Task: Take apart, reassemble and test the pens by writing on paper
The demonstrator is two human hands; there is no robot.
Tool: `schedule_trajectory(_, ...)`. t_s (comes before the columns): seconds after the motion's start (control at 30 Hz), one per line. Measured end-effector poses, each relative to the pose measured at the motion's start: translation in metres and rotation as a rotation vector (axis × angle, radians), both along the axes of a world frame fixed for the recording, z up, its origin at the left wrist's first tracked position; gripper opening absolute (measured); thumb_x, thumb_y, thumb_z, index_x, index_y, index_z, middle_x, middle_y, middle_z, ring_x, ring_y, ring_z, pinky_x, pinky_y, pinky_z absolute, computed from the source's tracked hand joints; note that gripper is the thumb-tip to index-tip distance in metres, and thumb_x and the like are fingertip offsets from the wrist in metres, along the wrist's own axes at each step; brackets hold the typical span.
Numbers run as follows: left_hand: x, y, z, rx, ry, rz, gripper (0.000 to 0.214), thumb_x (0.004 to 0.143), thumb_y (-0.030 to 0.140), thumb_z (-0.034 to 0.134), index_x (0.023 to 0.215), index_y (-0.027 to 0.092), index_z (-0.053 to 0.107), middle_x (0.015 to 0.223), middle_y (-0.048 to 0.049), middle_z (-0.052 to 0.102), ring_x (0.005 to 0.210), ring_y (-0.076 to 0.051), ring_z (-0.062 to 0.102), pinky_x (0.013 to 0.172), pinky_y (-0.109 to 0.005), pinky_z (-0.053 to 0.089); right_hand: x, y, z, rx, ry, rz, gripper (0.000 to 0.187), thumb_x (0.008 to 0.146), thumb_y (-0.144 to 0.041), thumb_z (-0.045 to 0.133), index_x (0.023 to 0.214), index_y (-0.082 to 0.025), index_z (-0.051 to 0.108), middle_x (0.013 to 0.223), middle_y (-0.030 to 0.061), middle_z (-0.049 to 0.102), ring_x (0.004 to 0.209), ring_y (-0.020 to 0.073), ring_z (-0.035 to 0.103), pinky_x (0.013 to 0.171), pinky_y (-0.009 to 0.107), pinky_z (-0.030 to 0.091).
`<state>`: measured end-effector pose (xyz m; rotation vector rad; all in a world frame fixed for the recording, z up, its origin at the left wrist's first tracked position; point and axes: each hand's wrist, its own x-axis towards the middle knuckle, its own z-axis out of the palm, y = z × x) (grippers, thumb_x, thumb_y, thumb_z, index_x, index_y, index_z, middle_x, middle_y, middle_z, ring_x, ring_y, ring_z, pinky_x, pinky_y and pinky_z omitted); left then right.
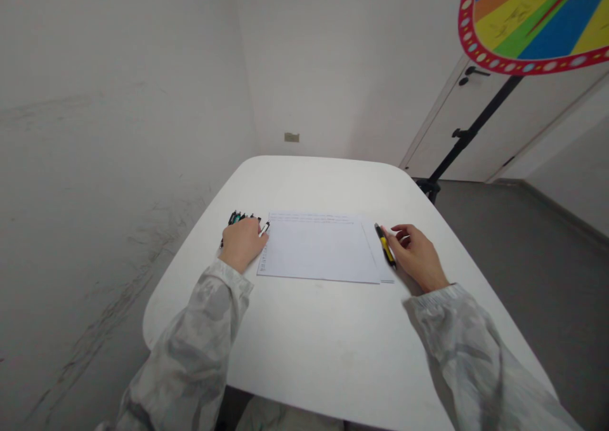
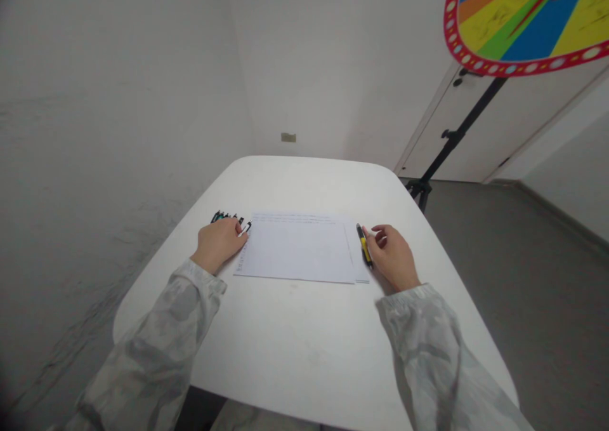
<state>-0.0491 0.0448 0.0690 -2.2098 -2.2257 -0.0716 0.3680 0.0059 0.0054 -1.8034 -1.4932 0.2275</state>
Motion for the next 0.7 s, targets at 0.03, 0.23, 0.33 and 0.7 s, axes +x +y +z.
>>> schedule_trajectory(0.03, 0.0001, 0.0000, 0.0002, 0.001, -0.001, 0.000, 0.027, 0.097, 0.040, 0.061, 0.104, 0.020, 0.079, 0.109, -0.0125, 0.082, 0.104, -0.033, 0.078, 0.081, -0.038, 0.058, -0.0001, -0.0001, 0.0001, 0.003, -0.002, -0.003, 0.066, 0.092, -0.084, 0.059, 0.106, -0.020, 0.070, 0.084, 0.0084, 0.072, 0.068, 0.0232, 0.063, 0.063, 0.038, 0.047)
schedule_trajectory(0.23, 0.0004, -0.0004, 0.0009, -0.001, -0.008, -0.004, 0.025, 0.096, 0.039, 0.062, 0.102, 0.020, 0.078, 0.108, -0.0118, 0.082, 0.103, -0.034, 0.078, 0.079, -0.039, 0.058, -0.0020, -0.0027, 0.0040, 0.005, 0.004, -0.019, 0.061, 0.093, -0.079, 0.061, 0.105, -0.020, 0.070, 0.082, 0.0088, 0.072, 0.068, 0.0235, 0.062, 0.063, 0.038, 0.046)
schedule_trajectory(0.33, -0.0002, -0.0005, -0.0004, 0.012, -0.012, -0.009, 0.025, 0.096, 0.039, 0.063, 0.102, 0.020, 0.078, 0.108, -0.0118, 0.082, 0.103, -0.034, 0.078, 0.079, -0.039, 0.058, -0.0022, -0.0037, 0.0057, 0.002, 0.007, -0.031, 0.054, 0.093, -0.072, 0.063, 0.106, -0.019, 0.070, 0.082, 0.0088, 0.072, 0.068, 0.0238, 0.062, 0.063, 0.038, 0.046)
schedule_trajectory(0.7, 0.0053, -0.0055, 0.0060, 0.199, -0.061, -0.028, 0.022, 0.099, 0.038, 0.063, 0.103, 0.021, 0.076, 0.100, -0.0127, 0.081, 0.094, -0.034, 0.077, 0.079, -0.041, 0.052, -0.0058, -0.0081, 0.0094, 0.163, -0.020, -0.049, 0.021, 0.095, -0.041, 0.063, 0.104, -0.024, 0.071, 0.095, 0.0081, 0.072, 0.075, 0.0229, 0.061, 0.068, 0.039, 0.047)
